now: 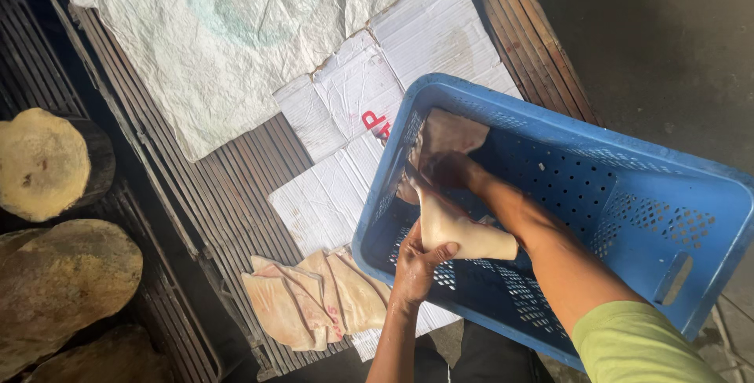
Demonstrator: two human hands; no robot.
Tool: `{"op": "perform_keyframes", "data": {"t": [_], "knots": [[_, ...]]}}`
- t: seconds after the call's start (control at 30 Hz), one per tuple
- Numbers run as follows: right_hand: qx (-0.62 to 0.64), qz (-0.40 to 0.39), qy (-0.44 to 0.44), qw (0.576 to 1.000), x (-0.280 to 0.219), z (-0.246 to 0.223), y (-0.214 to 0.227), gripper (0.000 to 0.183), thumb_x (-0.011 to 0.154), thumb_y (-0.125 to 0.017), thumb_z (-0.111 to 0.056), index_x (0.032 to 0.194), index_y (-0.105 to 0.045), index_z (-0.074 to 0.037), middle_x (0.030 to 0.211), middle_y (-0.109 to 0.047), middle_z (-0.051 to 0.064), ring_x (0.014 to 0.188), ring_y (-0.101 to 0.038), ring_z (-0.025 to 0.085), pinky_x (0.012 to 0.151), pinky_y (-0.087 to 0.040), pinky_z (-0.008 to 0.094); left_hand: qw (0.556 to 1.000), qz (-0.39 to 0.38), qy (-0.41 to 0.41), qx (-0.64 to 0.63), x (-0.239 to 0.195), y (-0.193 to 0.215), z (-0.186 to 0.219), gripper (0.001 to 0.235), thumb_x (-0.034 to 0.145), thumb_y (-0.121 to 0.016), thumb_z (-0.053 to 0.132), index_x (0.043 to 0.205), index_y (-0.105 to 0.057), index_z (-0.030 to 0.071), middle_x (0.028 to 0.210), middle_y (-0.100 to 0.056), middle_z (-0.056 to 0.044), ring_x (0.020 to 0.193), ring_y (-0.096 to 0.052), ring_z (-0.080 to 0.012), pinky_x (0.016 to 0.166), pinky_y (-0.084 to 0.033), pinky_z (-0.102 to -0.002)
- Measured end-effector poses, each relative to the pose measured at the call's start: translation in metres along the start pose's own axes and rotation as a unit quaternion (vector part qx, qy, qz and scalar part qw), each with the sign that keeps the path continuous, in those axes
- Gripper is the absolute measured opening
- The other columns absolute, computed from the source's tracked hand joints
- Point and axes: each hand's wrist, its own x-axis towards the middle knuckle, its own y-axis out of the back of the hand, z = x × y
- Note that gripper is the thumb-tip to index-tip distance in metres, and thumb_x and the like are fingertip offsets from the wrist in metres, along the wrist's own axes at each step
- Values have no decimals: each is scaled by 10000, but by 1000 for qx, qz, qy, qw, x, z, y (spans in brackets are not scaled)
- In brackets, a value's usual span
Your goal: The person takes large, pale sheets of animal skin from a blue basket and hangs them one by one over a metal drying rack. The person repeats this process for several pieces of skin.
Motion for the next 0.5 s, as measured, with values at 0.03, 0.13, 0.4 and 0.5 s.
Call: {"op": "perform_keyframes", "data": {"t": [0.03, 0.13, 0.4, 0.5], "knots": [[6, 36, -14, 999, -2, 0, 4, 253, 914, -565, -250, 1048, -676, -65, 975, -724, 175, 829, -736, 315, 664, -603, 461, 1000, 8, -2, 1, -2, 0, 0, 629, 795, -817, 77, 1372, -579, -7, 1189, -723, -85, 1121, -681, -192, 1038, -517, -331], [135, 117, -139, 974, -31, 4, 31, 190, 914, -588, -208, 999, -674, -62, 904, -726, 188, 802, -731, 373, 709, -596, 495, 1000, 23, -17, 1, -3, 0, 1, 649, 784, -827, 93, 1373, -576, -16, 1190, -721, -96, 1120, -675, -201, 1036, -508, -341], [335, 335, -391, 789, -224, -48, 110, 110, 953, -624, -133, 947, -628, -23, 769, -640, 174, 817, -622, 367, 559, -474, 403, 995, 24, -30, -91, -1, 23, -9, 715, 721, -859, 110, 1357, -546, 21, 1213, -692, -76, 1141, -653, -201, 1044, -480, -354], [574, 303, -292, 702, -249, -81, 103, 211, 865, -614, -176, 946, -732, -21, 802, -734, 18, 718, -648, 142, 628, -530, 309, 991, -29, 47, -124, 1, 31, -18, 690, 759, -871, 110, 1351, -564, -64, 1209, -695, -132, 1121, -662, -252, 1033, -491, -379]]}}
